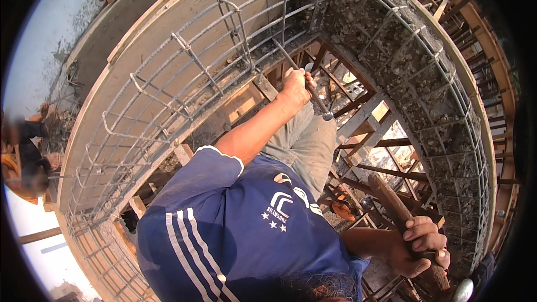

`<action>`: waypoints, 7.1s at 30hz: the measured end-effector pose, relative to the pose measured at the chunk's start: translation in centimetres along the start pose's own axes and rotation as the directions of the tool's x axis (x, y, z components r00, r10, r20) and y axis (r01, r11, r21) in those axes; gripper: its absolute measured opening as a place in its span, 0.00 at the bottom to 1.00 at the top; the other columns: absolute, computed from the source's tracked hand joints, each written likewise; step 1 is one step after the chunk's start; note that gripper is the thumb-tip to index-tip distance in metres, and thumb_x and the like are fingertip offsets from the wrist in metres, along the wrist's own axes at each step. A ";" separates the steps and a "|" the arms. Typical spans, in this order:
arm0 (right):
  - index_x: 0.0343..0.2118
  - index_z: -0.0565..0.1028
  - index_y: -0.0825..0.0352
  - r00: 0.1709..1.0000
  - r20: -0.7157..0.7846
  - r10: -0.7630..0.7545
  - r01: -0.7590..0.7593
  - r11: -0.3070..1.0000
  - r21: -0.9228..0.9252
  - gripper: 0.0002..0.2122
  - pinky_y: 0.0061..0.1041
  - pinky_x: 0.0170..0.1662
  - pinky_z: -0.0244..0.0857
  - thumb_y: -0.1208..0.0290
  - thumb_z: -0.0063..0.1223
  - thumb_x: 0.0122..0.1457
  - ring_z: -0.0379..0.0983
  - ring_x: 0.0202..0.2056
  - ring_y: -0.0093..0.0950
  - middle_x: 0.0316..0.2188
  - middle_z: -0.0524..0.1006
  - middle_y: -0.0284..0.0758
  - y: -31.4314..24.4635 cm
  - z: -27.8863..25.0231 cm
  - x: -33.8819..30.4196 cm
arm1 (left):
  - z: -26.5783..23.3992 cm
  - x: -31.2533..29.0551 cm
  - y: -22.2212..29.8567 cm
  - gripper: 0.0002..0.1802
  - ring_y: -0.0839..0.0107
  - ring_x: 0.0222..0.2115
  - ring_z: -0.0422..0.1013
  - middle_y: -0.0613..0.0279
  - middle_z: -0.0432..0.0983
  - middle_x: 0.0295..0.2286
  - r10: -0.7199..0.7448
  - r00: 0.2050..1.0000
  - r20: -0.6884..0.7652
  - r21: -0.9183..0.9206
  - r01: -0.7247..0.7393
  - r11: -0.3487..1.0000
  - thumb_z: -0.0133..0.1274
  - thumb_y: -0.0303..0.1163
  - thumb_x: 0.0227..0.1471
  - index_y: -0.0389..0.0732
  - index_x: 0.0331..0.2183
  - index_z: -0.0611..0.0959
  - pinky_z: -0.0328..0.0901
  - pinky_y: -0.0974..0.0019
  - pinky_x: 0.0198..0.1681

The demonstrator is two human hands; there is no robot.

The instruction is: The person uses a hammer to drive a metal rod into a concrete-filled curved frame by hand.

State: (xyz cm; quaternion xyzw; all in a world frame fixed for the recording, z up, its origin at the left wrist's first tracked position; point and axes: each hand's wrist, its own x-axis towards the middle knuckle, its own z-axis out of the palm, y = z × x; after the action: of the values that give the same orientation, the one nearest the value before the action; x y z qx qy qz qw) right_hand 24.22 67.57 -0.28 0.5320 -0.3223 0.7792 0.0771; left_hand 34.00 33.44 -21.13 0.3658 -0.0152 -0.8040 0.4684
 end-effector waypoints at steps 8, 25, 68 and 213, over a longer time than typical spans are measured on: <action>0.35 0.67 0.64 0.851 0.114 0.513 -0.481 0.848 -0.225 0.05 0.29 0.26 0.65 0.71 0.49 0.62 0.67 0.21 0.26 0.21 0.67 0.32 8.4 6.0 -12.8 | -0.8 -0.3 0.9 0.04 0.74 0.18 0.61 0.60 0.66 0.26 -0.013 1.000 0.003 0.055 0.013 0.998 0.45 0.23 0.60 0.42 0.34 0.68 0.61 0.71 0.17; 0.32 0.64 0.59 0.981 -0.168 -0.094 0.113 0.988 0.104 0.14 0.21 0.25 0.66 0.54 0.43 0.66 0.63 0.17 0.19 0.19 0.63 0.26 3.2 6.4 -3.4 | 0.5 -0.1 5.2 0.08 0.71 0.18 0.61 0.56 0.66 0.23 -0.167 0.984 -0.067 -0.133 0.157 0.979 0.41 0.26 0.61 0.31 0.31 0.68 0.60 0.70 0.19; 0.34 0.64 0.60 0.983 -0.155 -0.102 0.113 0.991 0.067 0.12 0.25 0.26 0.68 0.57 0.49 0.65 0.66 0.18 0.22 0.20 0.65 0.26 1.9 7.4 -4.0 | -0.9 4.1 3.0 0.34 0.77 0.10 0.55 0.72 0.56 0.10 -0.428 0.840 0.332 -0.366 0.533 0.763 0.29 0.60 0.64 0.46 0.18 0.67 0.52 0.72 0.12; 0.26 0.69 0.66 -0.456 0.431 0.779 -0.873 -0.486 -0.047 0.11 0.29 0.14 0.65 0.65 0.56 0.58 0.67 0.13 0.25 0.15 0.69 0.32 20.5 -2.5 -23.3 | -29.9 -17.7 13.6 0.12 0.85 0.17 0.56 0.75 0.63 0.18 0.123 0.991 0.059 0.987 -0.076 0.139 0.46 0.34 0.64 0.36 0.40 0.79 0.51 0.75 0.20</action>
State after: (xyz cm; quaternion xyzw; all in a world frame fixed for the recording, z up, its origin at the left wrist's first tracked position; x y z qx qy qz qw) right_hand 22.63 58.20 -29.92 0.1053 -0.4770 0.4342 -0.7569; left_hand 67.33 48.91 -27.85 0.5951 -0.5523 -0.5592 0.1678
